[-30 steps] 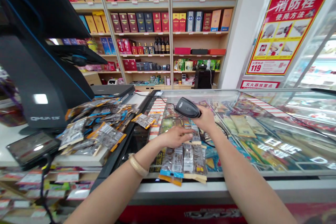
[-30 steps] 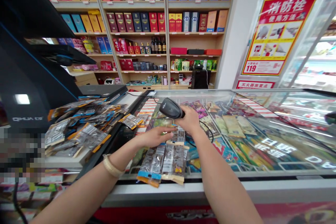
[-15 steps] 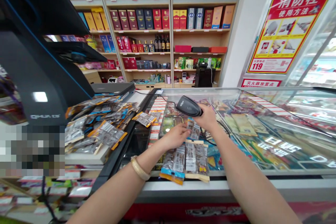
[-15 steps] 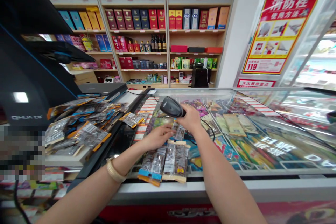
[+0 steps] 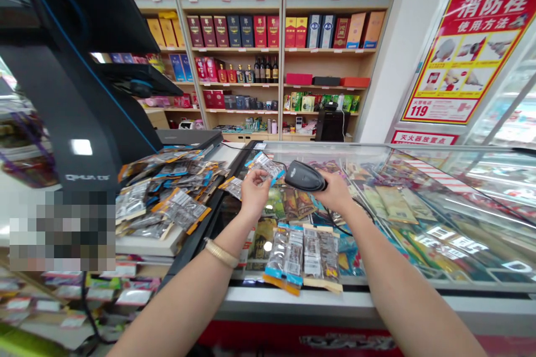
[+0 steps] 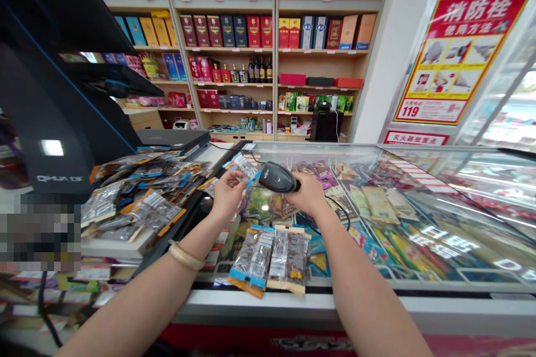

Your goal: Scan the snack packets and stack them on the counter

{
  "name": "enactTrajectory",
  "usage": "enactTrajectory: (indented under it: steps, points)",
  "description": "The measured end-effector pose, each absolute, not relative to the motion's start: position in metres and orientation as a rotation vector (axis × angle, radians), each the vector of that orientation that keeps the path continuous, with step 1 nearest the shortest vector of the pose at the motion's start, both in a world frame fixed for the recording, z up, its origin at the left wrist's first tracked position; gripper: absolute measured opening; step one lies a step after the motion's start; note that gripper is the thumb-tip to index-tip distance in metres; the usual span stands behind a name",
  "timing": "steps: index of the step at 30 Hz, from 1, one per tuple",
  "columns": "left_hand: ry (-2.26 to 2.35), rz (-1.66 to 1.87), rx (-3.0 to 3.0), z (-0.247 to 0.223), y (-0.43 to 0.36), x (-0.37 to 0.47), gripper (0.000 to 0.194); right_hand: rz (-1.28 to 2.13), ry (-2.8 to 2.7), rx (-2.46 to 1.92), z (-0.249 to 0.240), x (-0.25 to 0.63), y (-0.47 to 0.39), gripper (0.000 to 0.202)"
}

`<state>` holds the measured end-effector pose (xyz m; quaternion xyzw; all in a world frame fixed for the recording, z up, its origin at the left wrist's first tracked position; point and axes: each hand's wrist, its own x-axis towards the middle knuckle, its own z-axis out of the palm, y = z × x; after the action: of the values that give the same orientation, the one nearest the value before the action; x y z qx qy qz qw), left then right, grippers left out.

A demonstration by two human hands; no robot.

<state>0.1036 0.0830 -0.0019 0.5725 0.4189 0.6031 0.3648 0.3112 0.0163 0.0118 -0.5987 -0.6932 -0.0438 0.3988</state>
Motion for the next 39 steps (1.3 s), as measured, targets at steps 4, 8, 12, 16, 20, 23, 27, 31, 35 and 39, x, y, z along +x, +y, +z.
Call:
enactTrajectory:
  steps: [4, 8, 12, 16, 20, 23, 27, 31, 35, 39]
  points:
    - [1.089, 1.570, 1.565, -0.003, 0.083, 0.104, 0.012, -0.130, -1.832, -1.612, 0.010, 0.306, 0.017, 0.027]
    - [1.087, 1.570, 1.591, -0.001, 0.080, 0.106, 0.010, -0.167, -1.859, -1.681, 0.010, 0.304, 0.017, 0.029]
    - [1.196, 1.588, 1.608, 0.004, 0.082, 0.099, 0.013, -0.170, -1.816, -1.665, 0.011, 0.304, 0.016, 0.030]
    - [1.525, 1.585, 1.646, 0.012, 0.090, 0.081, 0.019, -0.141, -1.778, -1.635, 0.010, 0.307, 0.016, 0.031]
    - [1.838, 1.524, 1.547, 0.017, 0.097, 0.065, 0.022, -0.156, -1.757, -1.615, 0.010, 0.308, 0.017, 0.031]
    - [1.960, 1.642, 1.521, 0.020, 0.096, 0.064, 0.029, -0.162, -1.734, -1.608, 0.010, 0.308, 0.016, 0.030]
    - [1.378, 1.533, 1.856, 0.027, 0.080, 0.079, 0.018, -0.177, -1.679, -1.579, 0.012, 0.308, 0.016, 0.030]
    - [0.540, 0.725, 2.245, 0.036, 0.038, 0.096, 0.021, -0.245, -1.584, -1.533, 0.013, 0.312, 0.017, 0.030]
    - [0.136, 0.151, 2.511, 0.034, -0.003, 0.098, 0.085, -0.263, -1.530, -1.569, 0.012, 0.317, 0.020, 0.026]
    - [0.173, 0.039, 2.751, 0.019, -0.015, 0.100, 0.090, -0.256, -1.556, -1.587, 0.010, 0.318, 0.021, 0.025]
